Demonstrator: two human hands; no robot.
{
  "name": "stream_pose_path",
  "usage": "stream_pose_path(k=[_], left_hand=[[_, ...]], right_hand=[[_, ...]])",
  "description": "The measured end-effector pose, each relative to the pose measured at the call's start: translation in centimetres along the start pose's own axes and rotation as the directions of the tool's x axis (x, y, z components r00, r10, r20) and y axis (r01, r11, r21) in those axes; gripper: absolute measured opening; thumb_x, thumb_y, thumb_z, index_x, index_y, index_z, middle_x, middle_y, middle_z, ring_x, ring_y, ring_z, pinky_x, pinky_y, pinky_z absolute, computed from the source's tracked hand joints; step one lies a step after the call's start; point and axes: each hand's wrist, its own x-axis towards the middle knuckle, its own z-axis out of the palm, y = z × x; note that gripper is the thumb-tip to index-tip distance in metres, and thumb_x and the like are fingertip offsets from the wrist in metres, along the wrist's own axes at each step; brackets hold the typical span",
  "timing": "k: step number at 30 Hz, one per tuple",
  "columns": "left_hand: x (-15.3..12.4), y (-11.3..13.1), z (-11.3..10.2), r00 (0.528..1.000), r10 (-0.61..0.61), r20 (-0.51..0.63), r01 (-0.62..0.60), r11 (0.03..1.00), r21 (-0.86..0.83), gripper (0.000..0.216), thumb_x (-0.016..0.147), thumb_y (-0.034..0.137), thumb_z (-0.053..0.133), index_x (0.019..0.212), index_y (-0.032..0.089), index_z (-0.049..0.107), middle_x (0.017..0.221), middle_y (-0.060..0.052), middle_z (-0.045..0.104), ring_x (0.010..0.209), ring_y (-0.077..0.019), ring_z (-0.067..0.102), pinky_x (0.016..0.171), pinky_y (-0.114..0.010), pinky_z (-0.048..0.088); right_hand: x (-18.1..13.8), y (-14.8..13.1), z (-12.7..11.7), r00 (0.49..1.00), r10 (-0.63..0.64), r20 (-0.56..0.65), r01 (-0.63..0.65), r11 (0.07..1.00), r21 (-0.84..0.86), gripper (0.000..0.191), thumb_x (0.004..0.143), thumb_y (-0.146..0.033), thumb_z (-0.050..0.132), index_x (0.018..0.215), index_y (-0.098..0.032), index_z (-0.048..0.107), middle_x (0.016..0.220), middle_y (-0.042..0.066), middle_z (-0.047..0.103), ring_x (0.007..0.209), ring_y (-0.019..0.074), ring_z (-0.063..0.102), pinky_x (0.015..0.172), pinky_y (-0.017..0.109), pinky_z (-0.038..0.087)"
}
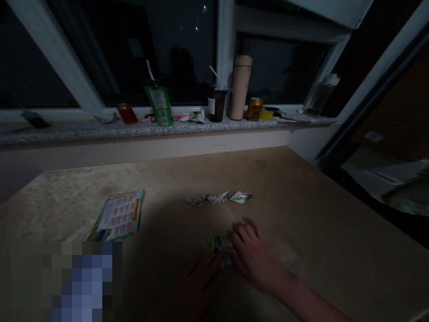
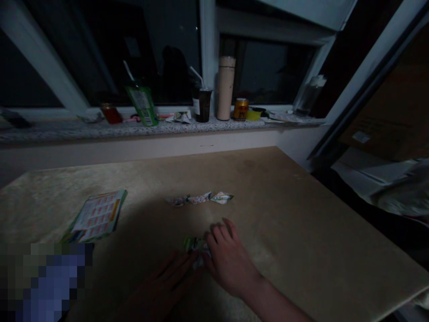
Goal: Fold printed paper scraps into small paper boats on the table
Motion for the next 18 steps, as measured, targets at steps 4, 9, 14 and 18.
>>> stream_pose_path(k=[4, 9, 14, 18], left_hand=[[0.3, -1.0, 1.6, 0.998, 0.023, 0.059, -0.022, 1.0, -0.015, 0.07, 0.093, 0.023, 0.05, 0.15, 0.026, 0.01, 0.152, -0.008, 0.02, 0.137, -0.0276, 0.023, 0.11, -0.05, 0.024], [0.3, -1.5, 3.0, 1.0, 0.019, 0.021, -0.019, 1.0, -0.021, 0.07, 0.093, 0.02, 0.05, 0.149, 0.027, 0.008, 0.153, -0.005, 0.015, 0.138, -0.0274, 0.019, 0.111, -0.051, 0.021], [0.5, -1.3, 2.4, 0.998, 0.013, 0.062, -0.011, 0.999, -0.037, 0.073, 0.091, 0.019, 0.05, 0.149, 0.026, 0.007, 0.153, -0.006, 0.013, 0.139, -0.0281, 0.018, 0.11, -0.052, 0.021], [0.4, -1.5, 2.4, 0.999, 0.022, 0.04, -0.02, 0.998, -0.052, 0.077, 0.091, 0.022, 0.051, 0.149, 0.026, 0.0, 0.153, -0.005, 0.015, 0.138, -0.0271, 0.02, 0.111, -0.05, 0.021]], right_hand=[[0.0, 0.1, -0.1, 1.0, -0.002, 0.004, 0.002, 1.0, -0.021, 0.011, 0.088, -0.022, 0.053, 0.099, -0.02, 0.05, 0.101, 0.006, 0.054, 0.101, 0.0244, 0.05, 0.107, 0.051, 0.028], [0.0, 0.2, -0.2, 1.0, 0.01, 0.004, -0.01, 1.0, 0.016, 0.012, 0.087, -0.023, 0.055, 0.098, -0.021, 0.05, 0.099, 0.005, 0.053, 0.1, 0.0239, 0.051, 0.106, 0.051, 0.03], [0.1, 0.3, 0.0, 1.0, 0.021, 0.012, -0.021, 1.0, 0.019, 0.014, 0.088, -0.024, 0.055, 0.101, -0.021, 0.05, 0.1, 0.005, 0.053, 0.1, 0.0236, 0.05, 0.106, 0.05, 0.029], [0.1, 0.4, 0.3, 1.0, 0.024, 0.019, -0.025, 0.999, 0.032, 0.013, 0.087, -0.025, 0.057, 0.098, -0.02, 0.05, 0.098, 0.005, 0.053, 0.1, 0.0232, 0.05, 0.106, 0.048, 0.03]])
